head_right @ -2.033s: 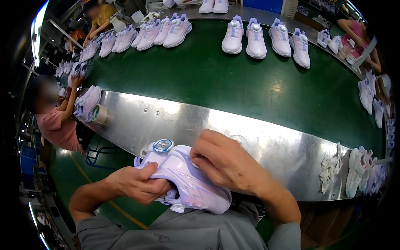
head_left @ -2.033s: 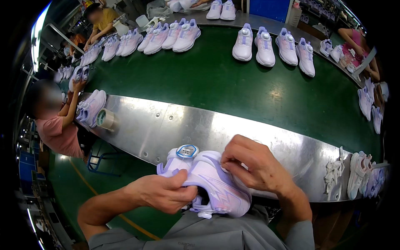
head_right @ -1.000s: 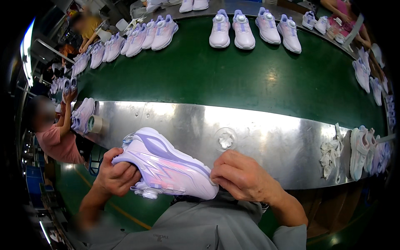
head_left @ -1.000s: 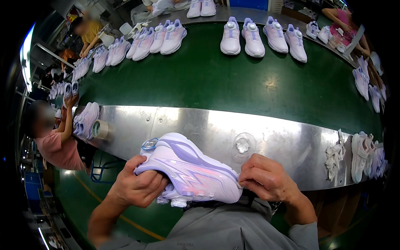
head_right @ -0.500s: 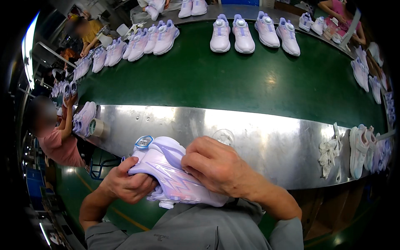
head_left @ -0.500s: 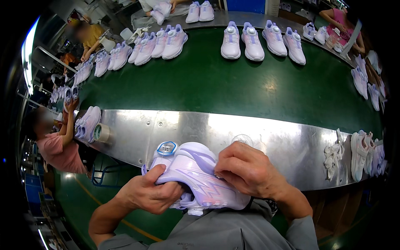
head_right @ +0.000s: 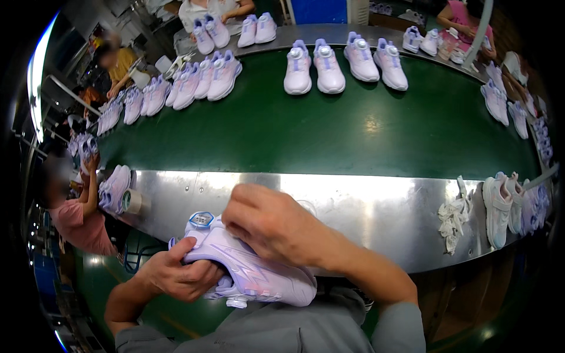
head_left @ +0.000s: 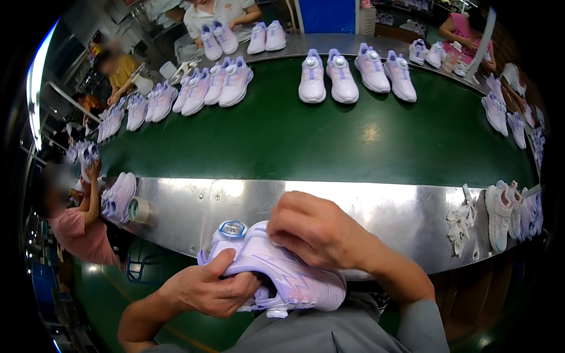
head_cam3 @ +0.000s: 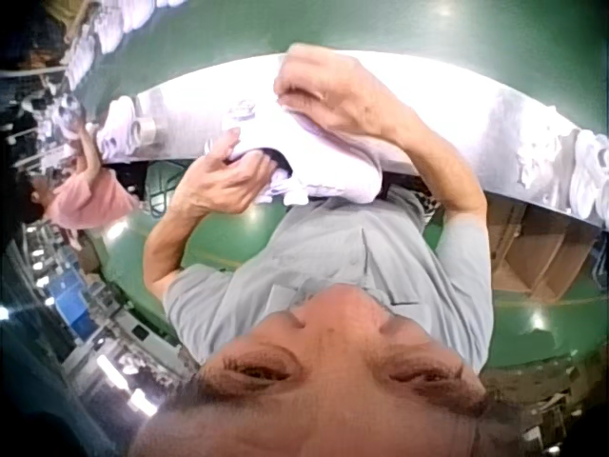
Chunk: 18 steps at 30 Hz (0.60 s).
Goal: The person wipes the upper and side surfaces of light-colored sneakers on a moving conveyor belt using a small white cloth. They pick up each shoe, wipe it, and place it back on the belt. The process repeats for multiple shoes as they pass by.
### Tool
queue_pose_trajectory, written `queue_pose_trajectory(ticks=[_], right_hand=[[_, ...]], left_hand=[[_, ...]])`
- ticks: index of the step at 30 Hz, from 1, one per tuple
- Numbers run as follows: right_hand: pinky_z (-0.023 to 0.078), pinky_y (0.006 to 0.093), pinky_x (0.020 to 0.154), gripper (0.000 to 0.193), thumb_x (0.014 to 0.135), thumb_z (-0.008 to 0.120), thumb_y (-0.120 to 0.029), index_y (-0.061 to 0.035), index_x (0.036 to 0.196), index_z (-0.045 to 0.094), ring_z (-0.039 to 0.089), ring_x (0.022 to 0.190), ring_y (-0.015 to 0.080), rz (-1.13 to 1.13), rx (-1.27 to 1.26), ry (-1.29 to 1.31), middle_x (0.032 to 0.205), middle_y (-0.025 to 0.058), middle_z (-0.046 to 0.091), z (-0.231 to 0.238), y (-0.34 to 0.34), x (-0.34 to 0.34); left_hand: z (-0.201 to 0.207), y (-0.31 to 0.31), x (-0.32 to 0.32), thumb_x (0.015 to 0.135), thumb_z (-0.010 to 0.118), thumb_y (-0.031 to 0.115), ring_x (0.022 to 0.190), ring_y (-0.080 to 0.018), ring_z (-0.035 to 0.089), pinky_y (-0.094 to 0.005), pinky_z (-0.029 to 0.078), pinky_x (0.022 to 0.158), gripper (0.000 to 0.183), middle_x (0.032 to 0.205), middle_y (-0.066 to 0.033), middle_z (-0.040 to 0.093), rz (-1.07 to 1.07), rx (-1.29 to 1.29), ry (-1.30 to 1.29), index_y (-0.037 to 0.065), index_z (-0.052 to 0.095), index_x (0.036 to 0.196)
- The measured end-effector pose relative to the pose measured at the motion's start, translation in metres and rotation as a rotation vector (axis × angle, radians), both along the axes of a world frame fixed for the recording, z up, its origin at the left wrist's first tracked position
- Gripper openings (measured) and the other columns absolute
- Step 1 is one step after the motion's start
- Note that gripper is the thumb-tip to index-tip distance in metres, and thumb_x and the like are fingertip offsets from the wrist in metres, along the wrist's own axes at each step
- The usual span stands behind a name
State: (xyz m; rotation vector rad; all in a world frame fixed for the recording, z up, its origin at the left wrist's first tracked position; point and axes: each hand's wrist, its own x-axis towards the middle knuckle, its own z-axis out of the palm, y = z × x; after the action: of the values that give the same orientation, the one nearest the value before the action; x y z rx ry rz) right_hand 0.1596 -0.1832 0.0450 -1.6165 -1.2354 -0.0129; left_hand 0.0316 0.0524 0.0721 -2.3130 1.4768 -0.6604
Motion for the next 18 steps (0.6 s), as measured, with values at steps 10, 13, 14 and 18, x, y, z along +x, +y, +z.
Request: queue_pose_trajectory(ticks=[10,13,14,18], right_hand=[[0.052,0.0253,0.067,0.005,0.097,0.069,-0.004,-0.0001,0.099,0.071,0.063,0.077,0.0085,-0.562,0.346,0.638,0.086,0.0029,0.069,-0.064,-0.122,0.071],[0.049,0.0226,0.067,0.006,0.098,0.069,-0.006,-0.0015,0.100,0.071,0.059,0.074,0.0078,-0.761,0.584,0.714,0.085,0.0016,0.068,-0.102,-0.155,0.096],[0.048,0.0216,0.067,0.006,0.098,0.068,-0.006,-0.0018,0.101,0.071,0.059,0.074,0.0078,-0.838,0.633,0.753,0.085,0.0012,0.067,-0.116,-0.163,0.099],[0.051,0.0270,0.068,0.006,0.095,0.066,-0.003,-0.0027,0.100,0.071,0.063,0.077,0.0115,-0.970,0.429,0.777,0.087,0.0016,0.069,-0.138,-0.158,0.097]], left_hand=[[0.037,-0.025,0.050,0.084,0.071,0.019,0.102,-0.0074,0.061,-0.0515,0.045,0.107,0.015,0.095,0.0054,0.069,0.076,-0.073,0.012,0.012,0.077,0.096],[0.047,-0.051,0.105,0.081,0.072,0.014,0.101,-0.0136,0.063,-0.0529,0.045,0.106,0.019,0.095,0.0006,0.068,0.035,-0.140,0.015,0.009,0.075,0.098],[0.055,-0.063,0.129,0.080,0.071,0.013,0.101,-0.0154,0.063,-0.0508,0.045,0.104,0.018,0.095,0.0003,0.067,0.025,-0.139,0.005,0.009,0.074,0.098],[0.092,-0.120,0.226,0.079,0.068,0.011,0.104,-0.0202,0.062,-0.0409,0.043,0.096,0.016,0.094,-0.0012,0.066,0.001,-0.159,-0.090,0.010,0.071,0.095]])
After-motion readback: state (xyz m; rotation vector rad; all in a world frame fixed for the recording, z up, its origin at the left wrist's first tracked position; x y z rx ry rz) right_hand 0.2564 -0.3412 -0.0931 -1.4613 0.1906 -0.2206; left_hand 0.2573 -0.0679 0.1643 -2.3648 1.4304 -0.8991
